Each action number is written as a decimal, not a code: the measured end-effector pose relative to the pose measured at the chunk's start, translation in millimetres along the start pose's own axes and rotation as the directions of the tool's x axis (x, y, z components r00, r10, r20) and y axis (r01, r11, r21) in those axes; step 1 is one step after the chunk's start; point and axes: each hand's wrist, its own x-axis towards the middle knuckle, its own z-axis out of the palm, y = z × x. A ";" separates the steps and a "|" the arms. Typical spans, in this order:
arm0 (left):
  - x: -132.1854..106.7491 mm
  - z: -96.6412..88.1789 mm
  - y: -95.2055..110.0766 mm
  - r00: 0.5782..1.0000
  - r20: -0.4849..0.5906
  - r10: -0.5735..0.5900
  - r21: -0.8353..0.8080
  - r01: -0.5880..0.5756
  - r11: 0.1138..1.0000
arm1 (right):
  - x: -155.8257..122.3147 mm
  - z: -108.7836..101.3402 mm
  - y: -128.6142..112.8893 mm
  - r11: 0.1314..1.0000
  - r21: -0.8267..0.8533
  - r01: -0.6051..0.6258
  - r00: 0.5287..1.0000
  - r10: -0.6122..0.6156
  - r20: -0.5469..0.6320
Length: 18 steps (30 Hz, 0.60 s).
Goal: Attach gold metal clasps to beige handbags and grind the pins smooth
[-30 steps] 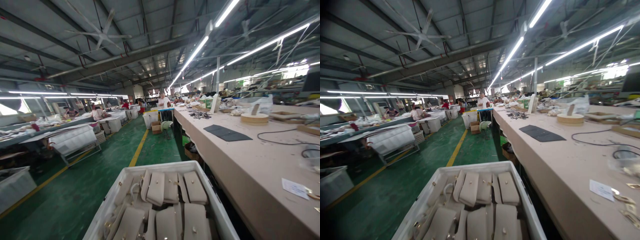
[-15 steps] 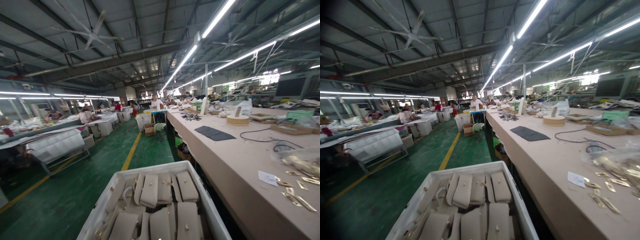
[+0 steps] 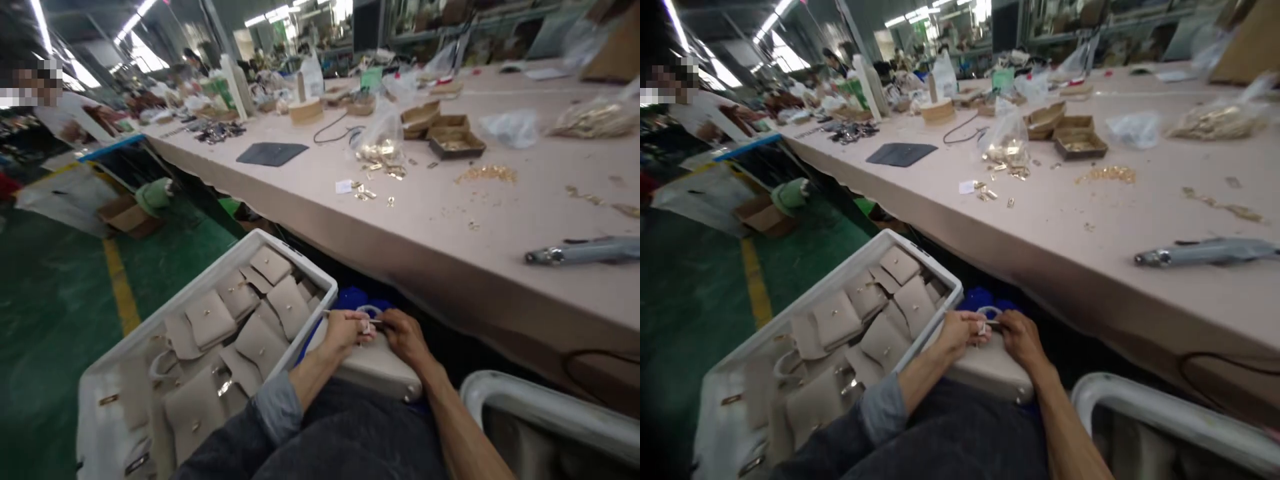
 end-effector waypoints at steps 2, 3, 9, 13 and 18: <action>-0.4 -2.6 0.5 0.999 -0.036 0.017 0.014 -0.016 1.000 | 4.3 7.5 5.6 0.999 0.020 -0.040 0.999 0.040 0.013; 0.9 -3.4 3.4 0.999 -0.046 0.021 0.020 -0.020 1.000 | 6.5 9.7 6.8 0.997 0.026 -0.066 0.998 0.065 0.010; 3.4 -3.5 11.0 0.997 -0.058 0.040 0.021 -0.039 0.999 | -2.6 -29.6 -7.2 0.988 0.080 -0.132 0.972 0.145 -0.185; 10.4 -13.5 -0.1 0.996 -0.055 0.066 0.000 -0.066 0.998 | -12.5 -95.0 -28.0 0.982 0.129 -0.137 0.890 0.179 -0.419; 24.2 -20.2 -6.1 0.995 -0.068 0.068 0.003 -0.068 0.998 | -15.9 -199.4 -24.9 0.974 0.010 -0.228 0.688 0.169 -0.706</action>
